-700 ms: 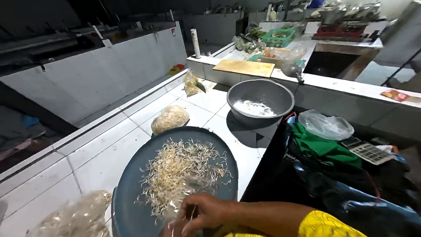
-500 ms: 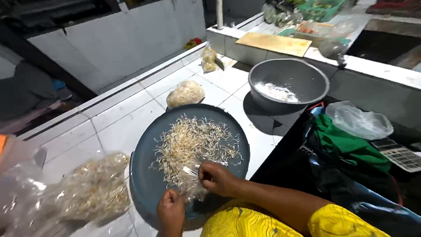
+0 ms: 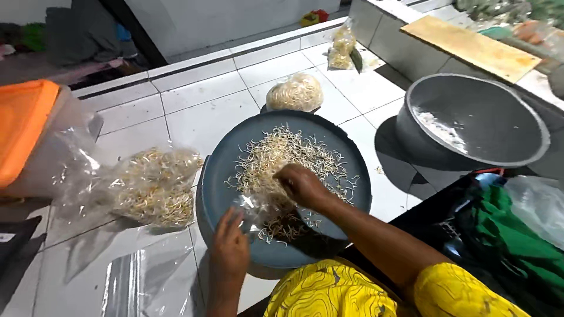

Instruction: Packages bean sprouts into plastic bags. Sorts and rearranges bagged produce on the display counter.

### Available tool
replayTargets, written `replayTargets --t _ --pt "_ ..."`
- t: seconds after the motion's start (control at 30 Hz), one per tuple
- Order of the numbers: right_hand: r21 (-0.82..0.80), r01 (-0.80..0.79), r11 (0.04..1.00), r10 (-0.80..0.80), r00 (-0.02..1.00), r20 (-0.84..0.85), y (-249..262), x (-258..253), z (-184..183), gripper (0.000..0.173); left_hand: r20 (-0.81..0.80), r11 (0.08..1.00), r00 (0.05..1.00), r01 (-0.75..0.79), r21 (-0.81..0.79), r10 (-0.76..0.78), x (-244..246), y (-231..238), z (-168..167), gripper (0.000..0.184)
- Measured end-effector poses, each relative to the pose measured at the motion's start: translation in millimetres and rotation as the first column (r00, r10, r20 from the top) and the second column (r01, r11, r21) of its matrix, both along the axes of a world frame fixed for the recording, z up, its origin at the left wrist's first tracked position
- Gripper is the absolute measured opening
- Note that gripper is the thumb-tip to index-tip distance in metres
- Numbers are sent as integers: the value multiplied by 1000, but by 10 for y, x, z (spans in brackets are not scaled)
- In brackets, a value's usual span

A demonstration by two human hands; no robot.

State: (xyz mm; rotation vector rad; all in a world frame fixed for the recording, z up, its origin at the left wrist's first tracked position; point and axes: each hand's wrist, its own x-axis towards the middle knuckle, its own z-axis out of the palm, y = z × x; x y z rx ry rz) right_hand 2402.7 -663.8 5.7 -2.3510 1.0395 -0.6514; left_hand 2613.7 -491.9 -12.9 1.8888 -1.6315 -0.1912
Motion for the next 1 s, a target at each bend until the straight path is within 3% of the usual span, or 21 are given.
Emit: replayTargets --t 0.1,0.17,0.23,0.4,0.47,0.57,0.6,0.67,0.73,0.83,0.9,1.0 --pt "-47 51 998 -54 997 -62 -719 160 -278 46 76 989 987 -143 21 141 283 177 213 37" --pt "-40 -14 999 8 988 -156 -1045 316 -431 61 127 979 973 -198 47 191 424 282 323 34" --pt "13 -90 996 90 952 -294 -1174 403 -526 63 163 971 965 -222 84 206 511 340 381 32" --pt "19 -94 995 94 920 -381 -1112 119 -366 33 175 952 949 -283 114 261 646 364 386 33" --pt "25 -80 997 83 919 -385 -1003 -63 -334 45 176 954 951 -277 117 255 643 308 359 34" --pt "76 -74 994 100 890 -445 -843 -96 -393 92 176 970 962 -225 89 207 543 89 394 39" --pt "83 -63 995 95 877 -471 -821 -61 -436 94 178 974 964 -212 78 196 492 7 437 39" --pt "68 -26 997 56 880 -472 -820 -38 -479 76 181 977 964 -208 52 195 399 -142 559 42" --pt "50 5 999 16 914 -406 -832 -138 -440 58 192 981 963 -194 12 188 327 -268 685 45" --pt "206 93 974 -48 976 -214 -829 -489 -287 57 220 991 967 -133 -6 130 190 -502 770 47" --pt "471 86 878 -162 979 122 -787 -741 -226 54 232 994 971 -83 73 64 34 -696 713 46" --pt "746 -65 663 -394 817 421 -595 -957 -142 46 207 970 976 20 241 -71 -288 -1044 448 48"
